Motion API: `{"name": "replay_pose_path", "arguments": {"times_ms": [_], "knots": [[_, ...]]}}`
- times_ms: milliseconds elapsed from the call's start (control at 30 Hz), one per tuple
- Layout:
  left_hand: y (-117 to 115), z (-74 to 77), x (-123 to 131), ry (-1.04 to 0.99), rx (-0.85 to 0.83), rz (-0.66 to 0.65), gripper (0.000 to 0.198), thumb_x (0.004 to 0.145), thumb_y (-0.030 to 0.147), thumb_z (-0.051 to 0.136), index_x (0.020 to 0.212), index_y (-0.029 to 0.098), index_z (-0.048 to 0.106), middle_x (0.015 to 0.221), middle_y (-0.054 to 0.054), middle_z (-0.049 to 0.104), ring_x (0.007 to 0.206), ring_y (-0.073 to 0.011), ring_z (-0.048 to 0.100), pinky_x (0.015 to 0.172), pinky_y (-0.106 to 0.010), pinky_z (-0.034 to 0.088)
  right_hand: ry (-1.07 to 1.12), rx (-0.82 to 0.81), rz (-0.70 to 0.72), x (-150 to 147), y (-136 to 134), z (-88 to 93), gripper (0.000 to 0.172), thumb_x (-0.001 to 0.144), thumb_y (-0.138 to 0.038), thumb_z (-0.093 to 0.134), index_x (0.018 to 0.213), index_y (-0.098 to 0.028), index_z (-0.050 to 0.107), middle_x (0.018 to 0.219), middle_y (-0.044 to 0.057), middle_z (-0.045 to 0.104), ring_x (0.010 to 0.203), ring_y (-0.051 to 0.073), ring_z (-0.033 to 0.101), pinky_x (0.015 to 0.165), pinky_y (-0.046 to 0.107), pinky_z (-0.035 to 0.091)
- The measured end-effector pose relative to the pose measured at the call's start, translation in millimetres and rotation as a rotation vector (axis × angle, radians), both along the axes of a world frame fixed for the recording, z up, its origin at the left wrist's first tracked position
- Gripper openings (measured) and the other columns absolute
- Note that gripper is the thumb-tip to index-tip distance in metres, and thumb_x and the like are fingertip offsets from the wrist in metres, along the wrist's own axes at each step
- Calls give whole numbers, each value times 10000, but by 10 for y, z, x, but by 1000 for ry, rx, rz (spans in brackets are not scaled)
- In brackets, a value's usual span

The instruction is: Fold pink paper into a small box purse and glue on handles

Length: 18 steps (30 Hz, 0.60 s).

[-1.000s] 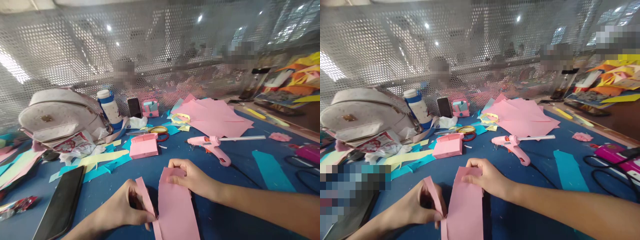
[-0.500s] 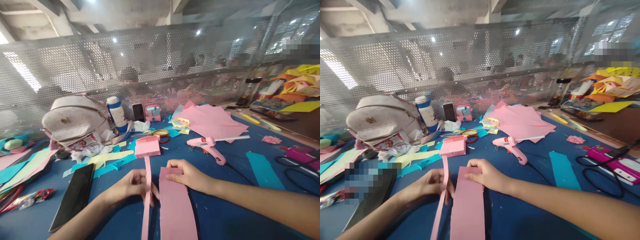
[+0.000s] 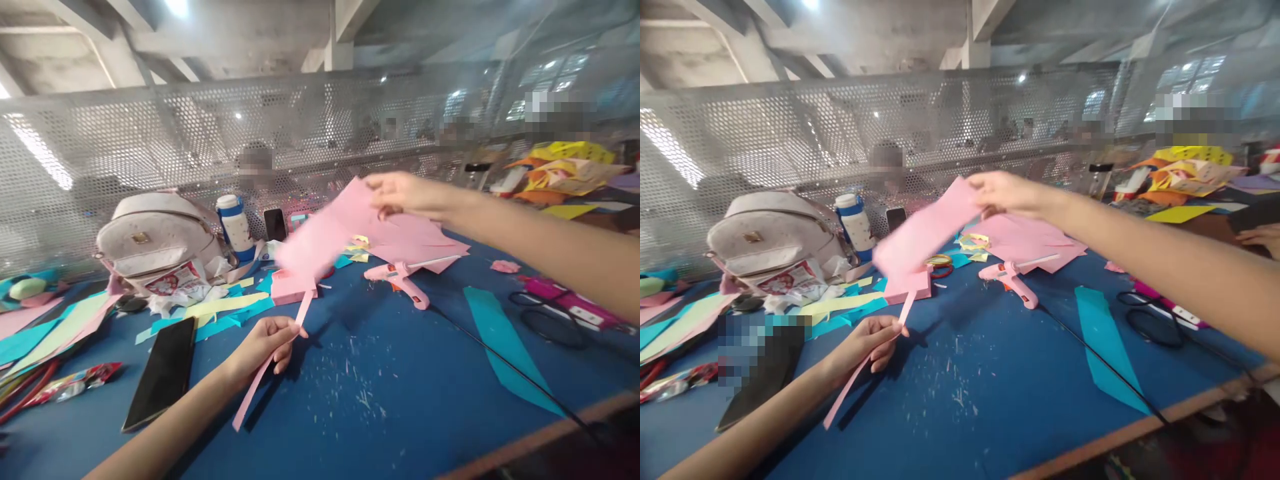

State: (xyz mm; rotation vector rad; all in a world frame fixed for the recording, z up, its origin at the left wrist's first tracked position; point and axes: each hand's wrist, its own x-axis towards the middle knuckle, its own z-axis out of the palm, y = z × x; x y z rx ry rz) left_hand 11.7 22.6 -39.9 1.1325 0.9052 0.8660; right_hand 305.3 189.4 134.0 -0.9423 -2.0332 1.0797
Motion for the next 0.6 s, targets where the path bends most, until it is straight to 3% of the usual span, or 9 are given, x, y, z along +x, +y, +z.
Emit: {"name": "replay_pose_path", "arguments": {"times_ms": [33,100,200,333,400,467,500,600], "knots": [[-9,-6,5,11,17,-4,322,866,431,647,870,108,643,364,102,371,301,-46,400,355,-142,241,45,1,-155,68,203,29,299,873,4,521,1139,-117,586,870,52,672,657,78,648,645,188,542],[-28,-11,20,31,46,-15,332,866,443,641,883,111,646,339,111,348,293,-54,406,356,-145,241,39,-4,-276,206,491,1,345,872,76,399,1141,-75,551,928,103,676,710,91,677,709,216,563],[-48,2,47,49,75,-27,361,847,468,650,871,109,641,318,115,335,277,-65,402,345,-152,230,-28,-18,-338,387,637,-148,344,832,59,445,1128,-77,555,986,149,685,784,162,708,787,329,596],[-32,16,72,64,107,-36,373,840,469,654,944,114,610,368,112,374,299,-69,427,357,-154,262,-140,54,-352,521,633,-259,516,758,-30,584,1263,-119,528,1247,207,601,1111,308,627,934,494,535],[-14,1,75,70,131,-63,392,845,470,644,1024,130,568,430,96,438,329,-76,461,366,-156,300,-174,131,-376,508,603,-217,661,712,-67,655,1344,-151,482,1423,200,459,1309,357,450,1065,555,400],[-3,-19,75,69,152,-104,412,844,467,642,1088,160,515,507,82,486,364,-83,486,373,-163,348,-206,251,-360,420,492,-144,688,707,-80,670,1361,-181,483,1502,145,369,1401,342,302,1160,535,249],[-4,-25,77,63,158,-121,414,846,461,639,1110,177,493,542,79,494,381,-83,487,377,-167,369,-220,318,-320,347,387,-114,623,734,-89,653,1331,-211,523,1490,103,398,1399,311,309,1180,501,216],[-38,11,98,60,179,-147,395,864,428,623,1151,208,463,662,56,509,457,-76,484,428,-181,422,-379,700,-20,42,-139,-140,341,877,-172,520,1196,-232,628,1298,68,579,1222,277,504,1097,502,331]]}}
